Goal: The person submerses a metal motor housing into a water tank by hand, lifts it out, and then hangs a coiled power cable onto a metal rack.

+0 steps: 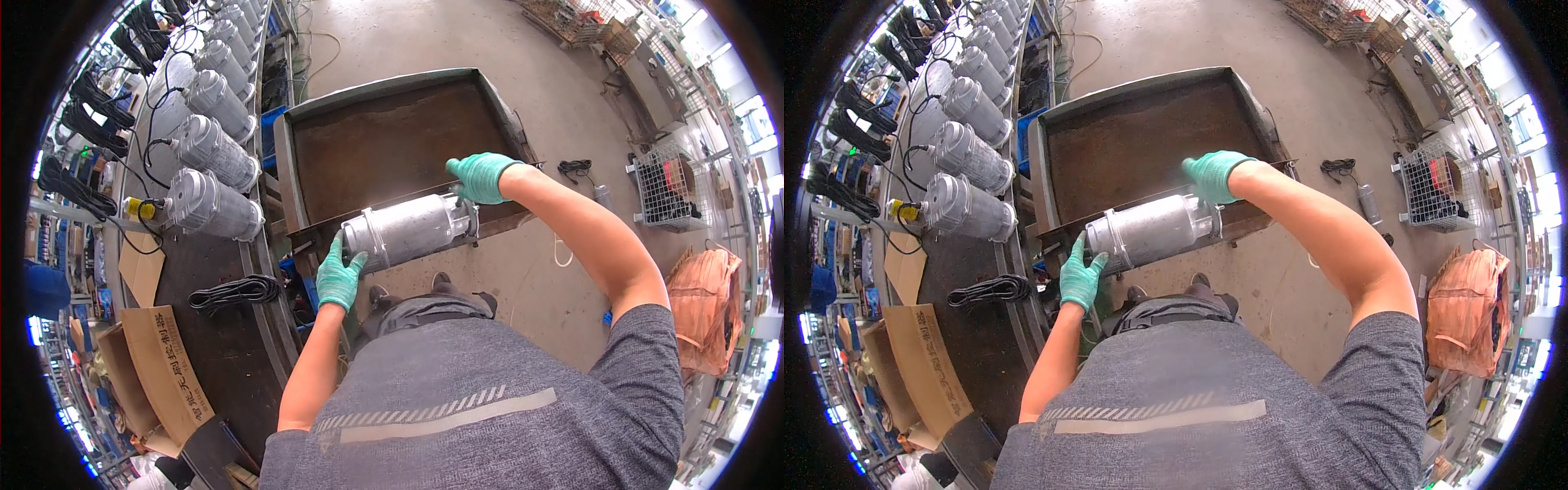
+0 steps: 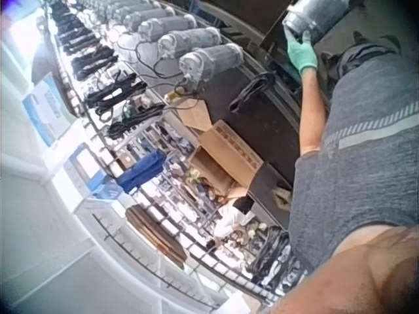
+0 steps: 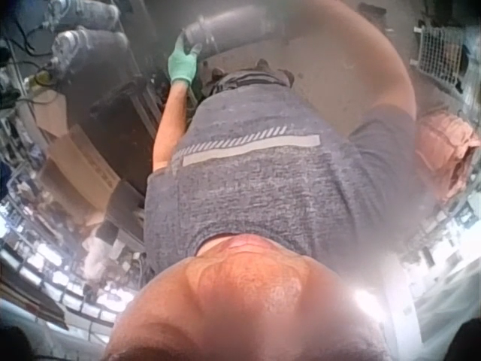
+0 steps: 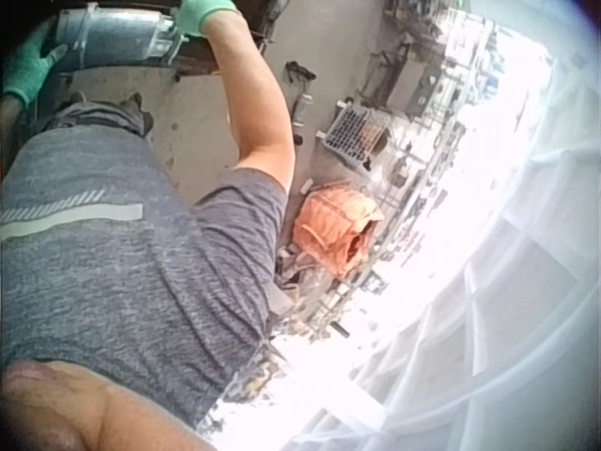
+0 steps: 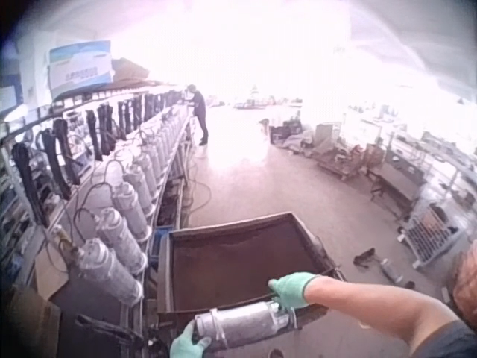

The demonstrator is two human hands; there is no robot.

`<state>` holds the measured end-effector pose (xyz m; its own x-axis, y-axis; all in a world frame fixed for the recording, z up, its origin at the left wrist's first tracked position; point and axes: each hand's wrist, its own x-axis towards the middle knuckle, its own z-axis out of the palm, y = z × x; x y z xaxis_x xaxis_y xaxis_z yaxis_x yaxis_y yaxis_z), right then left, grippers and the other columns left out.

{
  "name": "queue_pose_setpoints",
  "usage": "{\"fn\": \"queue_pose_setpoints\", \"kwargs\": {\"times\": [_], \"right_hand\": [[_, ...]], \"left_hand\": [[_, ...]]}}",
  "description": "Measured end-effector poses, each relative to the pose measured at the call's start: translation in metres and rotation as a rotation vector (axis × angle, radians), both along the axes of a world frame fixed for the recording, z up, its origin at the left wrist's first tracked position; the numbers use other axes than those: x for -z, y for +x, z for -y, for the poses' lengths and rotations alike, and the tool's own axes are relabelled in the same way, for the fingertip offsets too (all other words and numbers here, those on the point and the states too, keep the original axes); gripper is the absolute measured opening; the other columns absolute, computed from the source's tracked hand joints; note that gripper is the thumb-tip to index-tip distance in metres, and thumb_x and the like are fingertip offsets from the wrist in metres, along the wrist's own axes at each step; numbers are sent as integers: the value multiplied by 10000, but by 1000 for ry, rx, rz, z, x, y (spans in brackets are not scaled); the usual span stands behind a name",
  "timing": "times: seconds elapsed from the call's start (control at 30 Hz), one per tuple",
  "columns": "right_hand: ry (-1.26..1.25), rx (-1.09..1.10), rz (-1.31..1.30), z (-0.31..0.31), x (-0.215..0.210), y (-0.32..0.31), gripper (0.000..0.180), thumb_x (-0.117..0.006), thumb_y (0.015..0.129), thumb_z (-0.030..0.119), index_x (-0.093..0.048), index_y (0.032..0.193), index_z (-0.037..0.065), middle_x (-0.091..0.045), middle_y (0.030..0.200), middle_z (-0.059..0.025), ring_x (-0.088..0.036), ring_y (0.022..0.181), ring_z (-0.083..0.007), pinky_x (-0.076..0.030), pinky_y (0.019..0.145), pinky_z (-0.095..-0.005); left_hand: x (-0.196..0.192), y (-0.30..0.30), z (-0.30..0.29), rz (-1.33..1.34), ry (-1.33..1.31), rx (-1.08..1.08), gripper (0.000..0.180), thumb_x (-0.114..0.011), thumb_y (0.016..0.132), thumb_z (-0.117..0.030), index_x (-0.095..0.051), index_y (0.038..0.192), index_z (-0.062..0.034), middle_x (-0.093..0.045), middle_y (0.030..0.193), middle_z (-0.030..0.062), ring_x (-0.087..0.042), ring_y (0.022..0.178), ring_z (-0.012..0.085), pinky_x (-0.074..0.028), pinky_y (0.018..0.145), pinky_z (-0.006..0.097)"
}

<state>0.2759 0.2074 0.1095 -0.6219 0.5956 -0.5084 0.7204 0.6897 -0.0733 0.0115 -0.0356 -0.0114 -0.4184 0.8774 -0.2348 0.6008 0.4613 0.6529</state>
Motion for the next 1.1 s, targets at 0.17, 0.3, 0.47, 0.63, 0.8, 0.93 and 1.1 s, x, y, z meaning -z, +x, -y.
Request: {"fn": "queue_pose_setpoints", "kwargs": {"times": [0.17,0.3,0.47,0.63,0.8,0.93,1.1], "right_hand": [[21,-185,392,6,-3,-14,378,-694,889,129,-625,1236,-3,-748,1149,-210,-734,1040,-391,-595,837,-451],[19,-163,101,1,22,5,422,-736,846,58,-607,1232,-52,-743,1128,-236,-733,1030,-397,-594,840,-442],[-38,46,-50,5,17,0,350,-726,868,86,-631,1182,-37,-741,1084,-251,-732,1009,-404,-592,840,-449],[10,38,-54,3,27,1,327,-731,882,103,-651,1177,-13,-734,1074,-237,-721,1024,-406,-579,875,-477],[70,-230,-134,2,25,8,265,-767,850,106,-709,1095,24,-686,1146,-190,-689,1062,-377,-569,902,-446],[94,-286,-212,4,26,16,125,-752,836,77,-758,961,75,-661,1128,-144,-666,1052,-331,-563,911,-414],[272,-501,-263,7,35,22,120,-715,836,75,-763,941,104,-653,1105,-127,-653,1049,-309,-553,929,-395]], "left_hand": [[9,-3,4,-1,37,-1,791,-803,898,-366,-434,1578,-201,-713,1232,238,-685,1121,413,-530,966,473],[-1,1,-2,0,-1,-5,789,-805,899,-358,-437,1577,-191,-710,1250,229,-684,1136,400,-525,982,465],[3,-1,0,33,18,-5,791,-810,901,-323,-433,1582,-183,-707,1271,219,-685,1153,377,-521,996,448],[1,0,-1,12,7,2,793,-812,901,-323,-433,1583,-180,-707,1270,220,-683,1152,380,-521,997,448],[0,0,0,6,-5,-3,798,-813,898,-328,-432,1583,-178,-710,1263,219,-686,1143,387,-524,992,450],[0,-1,0,6,1,0,799,-817,893,-329,-437,1580,-181,-712,1251,224,-691,1129,385,-528,987,451],[0,0,-1,-8,19,0,798,-820,889,-329,-440,1577,-190,-722,1220,225,-699,1106,391,-535,971,460]]}}
